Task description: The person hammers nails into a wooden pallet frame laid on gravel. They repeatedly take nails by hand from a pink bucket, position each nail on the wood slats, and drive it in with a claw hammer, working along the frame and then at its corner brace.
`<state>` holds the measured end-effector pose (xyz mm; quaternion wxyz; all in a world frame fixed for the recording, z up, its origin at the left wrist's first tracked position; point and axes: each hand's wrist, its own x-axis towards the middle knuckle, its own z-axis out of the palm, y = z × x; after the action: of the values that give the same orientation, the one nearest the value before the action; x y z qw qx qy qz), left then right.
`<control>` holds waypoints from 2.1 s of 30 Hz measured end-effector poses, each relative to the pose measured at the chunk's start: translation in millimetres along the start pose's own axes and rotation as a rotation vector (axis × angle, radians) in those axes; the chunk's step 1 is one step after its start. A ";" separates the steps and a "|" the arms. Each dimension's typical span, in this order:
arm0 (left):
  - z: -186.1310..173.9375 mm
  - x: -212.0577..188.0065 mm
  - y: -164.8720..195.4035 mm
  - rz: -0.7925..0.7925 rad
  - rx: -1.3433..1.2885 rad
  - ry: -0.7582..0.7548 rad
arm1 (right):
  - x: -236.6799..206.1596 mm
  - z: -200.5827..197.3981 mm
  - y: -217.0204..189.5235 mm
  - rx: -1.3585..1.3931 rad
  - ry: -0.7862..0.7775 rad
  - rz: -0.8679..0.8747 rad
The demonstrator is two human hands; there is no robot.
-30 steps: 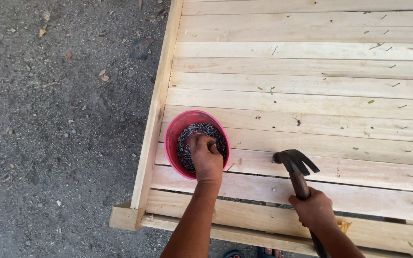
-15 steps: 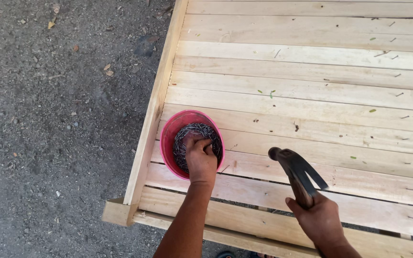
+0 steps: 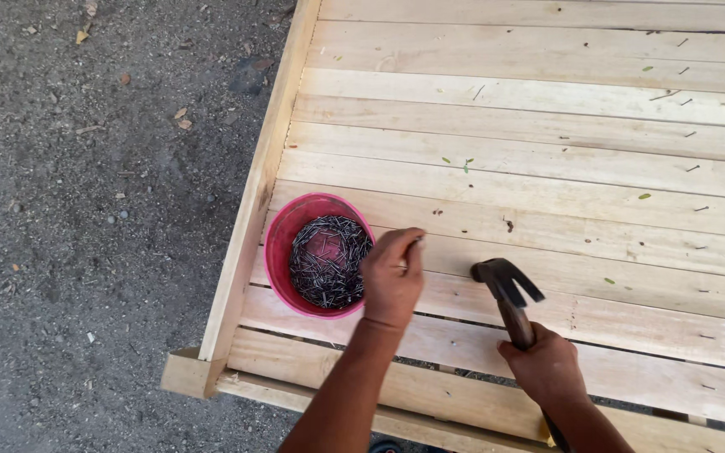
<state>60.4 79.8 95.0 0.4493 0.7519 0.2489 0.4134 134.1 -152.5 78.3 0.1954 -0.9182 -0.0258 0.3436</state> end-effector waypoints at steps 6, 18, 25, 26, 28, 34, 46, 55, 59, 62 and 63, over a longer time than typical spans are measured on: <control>56.8 -5.1 -34.9 -0.324 -0.130 -0.214 | 11.2 21.0 17.3 0.075 0.079 -0.034; 75.6 -16.8 -46.4 -0.399 0.142 -0.297 | 1.8 15.6 5.5 0.072 0.015 0.046; 76.0 -21.8 -38.1 -0.294 0.261 -0.305 | 1.4 16.7 7.1 0.050 0.015 0.032; 76.7 -22.8 -39.0 -0.248 0.296 -0.305 | 1.7 17.4 7.9 0.039 0.028 0.017; 78.7 -24.9 -41.5 -0.157 0.366 -0.304 | 1.9 17.9 9.1 0.040 0.035 -0.004; 78.1 -29.8 -49.8 -0.174 0.309 -0.269 | -4.1 7.9 -0.3 0.110 0.001 -0.010; 80.4 -27.7 -49.6 -0.246 0.372 -0.306 | -4.9 -17.6 -50.7 0.018 -0.071 -0.021; 60.6 -28.2 -57.5 -0.202 0.295 -0.219 | 0.6 -23.5 -50.0 -0.016 -0.024 -0.082; 65.0 -29.6 -60.7 -0.209 0.366 -0.189 | -0.1 -27.5 -48.3 0.085 0.038 -0.125; 66.2 -28.2 -62.9 -0.239 0.365 -0.218 | 0.0 -24.2 -48.4 0.209 0.057 -0.152; 66.6 -28.0 -63.2 -0.258 0.359 -0.223 | 0.9 -23.4 -48.6 0.253 0.063 -0.162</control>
<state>101.6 57.4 11.2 0.3821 0.8227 0.3612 0.2162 154.0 -115.5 112.2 0.3371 -0.8915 -0.0504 0.2982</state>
